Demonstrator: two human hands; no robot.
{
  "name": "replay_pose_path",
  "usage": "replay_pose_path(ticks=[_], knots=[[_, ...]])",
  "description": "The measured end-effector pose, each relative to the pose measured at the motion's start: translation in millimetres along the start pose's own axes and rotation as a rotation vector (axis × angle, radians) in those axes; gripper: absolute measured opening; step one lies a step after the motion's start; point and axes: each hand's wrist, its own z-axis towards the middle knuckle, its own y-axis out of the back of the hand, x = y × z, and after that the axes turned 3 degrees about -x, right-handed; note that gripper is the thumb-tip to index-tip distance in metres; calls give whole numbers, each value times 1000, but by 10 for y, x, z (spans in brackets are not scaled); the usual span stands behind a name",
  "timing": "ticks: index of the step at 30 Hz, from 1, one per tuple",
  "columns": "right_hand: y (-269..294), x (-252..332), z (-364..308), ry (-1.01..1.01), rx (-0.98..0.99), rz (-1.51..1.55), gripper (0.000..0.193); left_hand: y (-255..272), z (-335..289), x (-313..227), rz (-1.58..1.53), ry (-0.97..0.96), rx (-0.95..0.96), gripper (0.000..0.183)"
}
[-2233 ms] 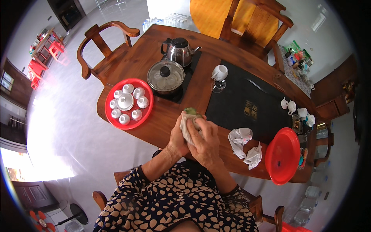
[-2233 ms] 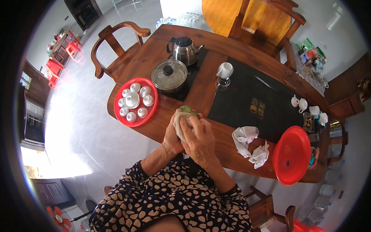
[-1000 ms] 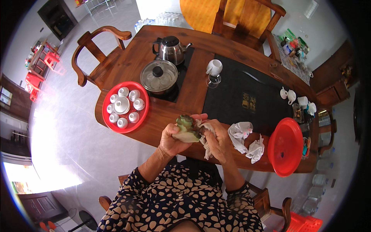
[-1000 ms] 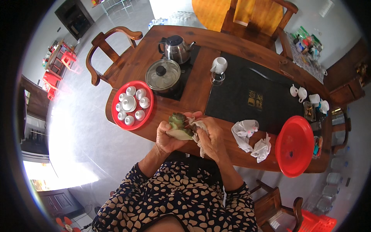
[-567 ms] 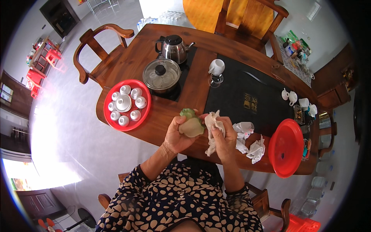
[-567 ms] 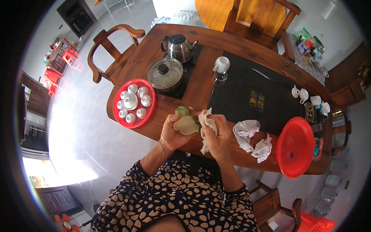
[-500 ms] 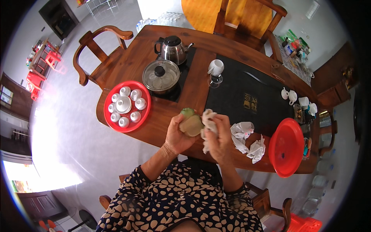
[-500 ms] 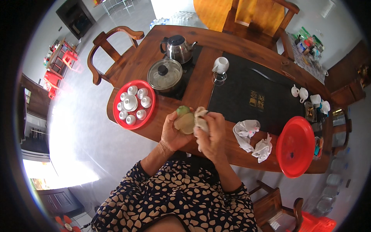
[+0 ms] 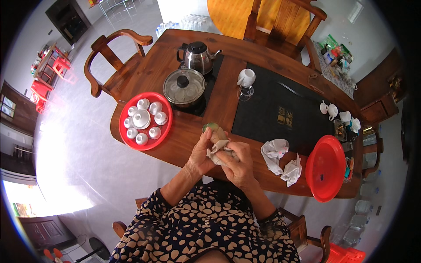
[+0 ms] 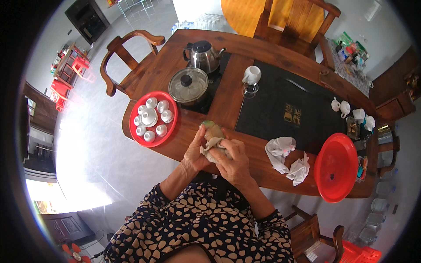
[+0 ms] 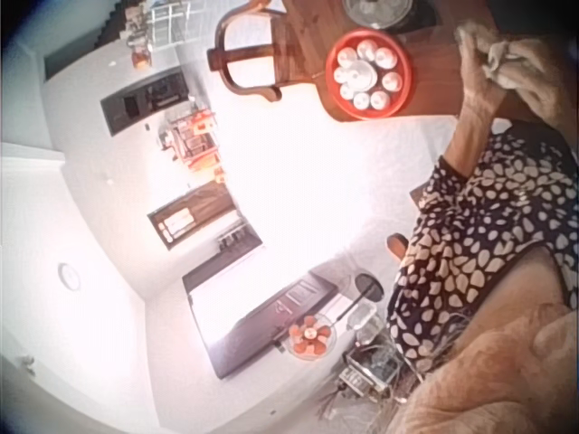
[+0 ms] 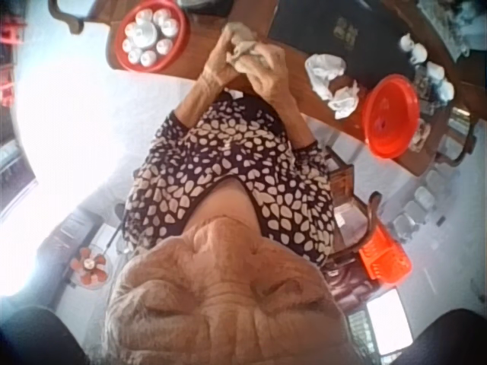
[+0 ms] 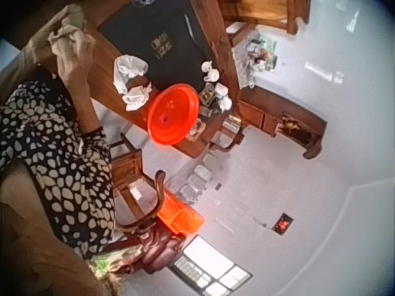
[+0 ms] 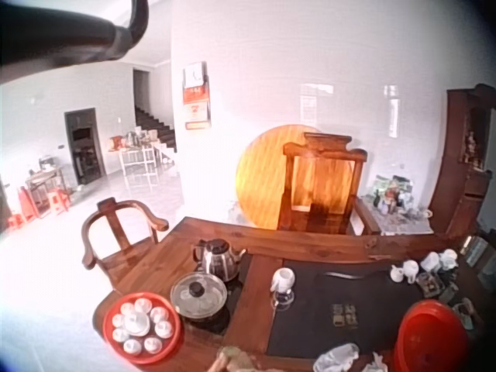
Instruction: The person wipes a small dark object with a white cloth, then cleans a white ceramic teapot and a small white cup. They place the cleaned items into a red plastic tray containing other cups and wipe the wooden table surface.
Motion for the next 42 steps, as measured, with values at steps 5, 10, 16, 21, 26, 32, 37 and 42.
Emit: replay_pose_path(ticks=[5, 10, 16, 21, 26, 32, 37, 42], knots=[[-61, 137, 194, -144, -125, -158, 41, -52, 42, 85, 49, -66, -14, 28], [-159, -57, 91, -166, -222, -112, 40, -248, -33, 127, 158, -207, -124, 18], [20, -95, 196, -400, -116, 260, 23, -120, -98, -38, 361, -191, -6, 21], [252, -130, 327, -776, 140, 542, 9, -359, -237, -68, 660, -136, -79, 23], [191, -113, 290, -331, 7, 228, 11, -288, -228, -35, 583, -189, -95, 26], [268, -191, 130, -303, -100, 411, 15, -315, -216, 38, 546, -117, -123, 31], [372, -171, 102, -838, -251, 841, 18, -339, -125, 24, 375, -112, -51, 36], [128, -6, 158, -355, -138, 177, 43, -352, -88, 91, 285, -124, -38, 33]])
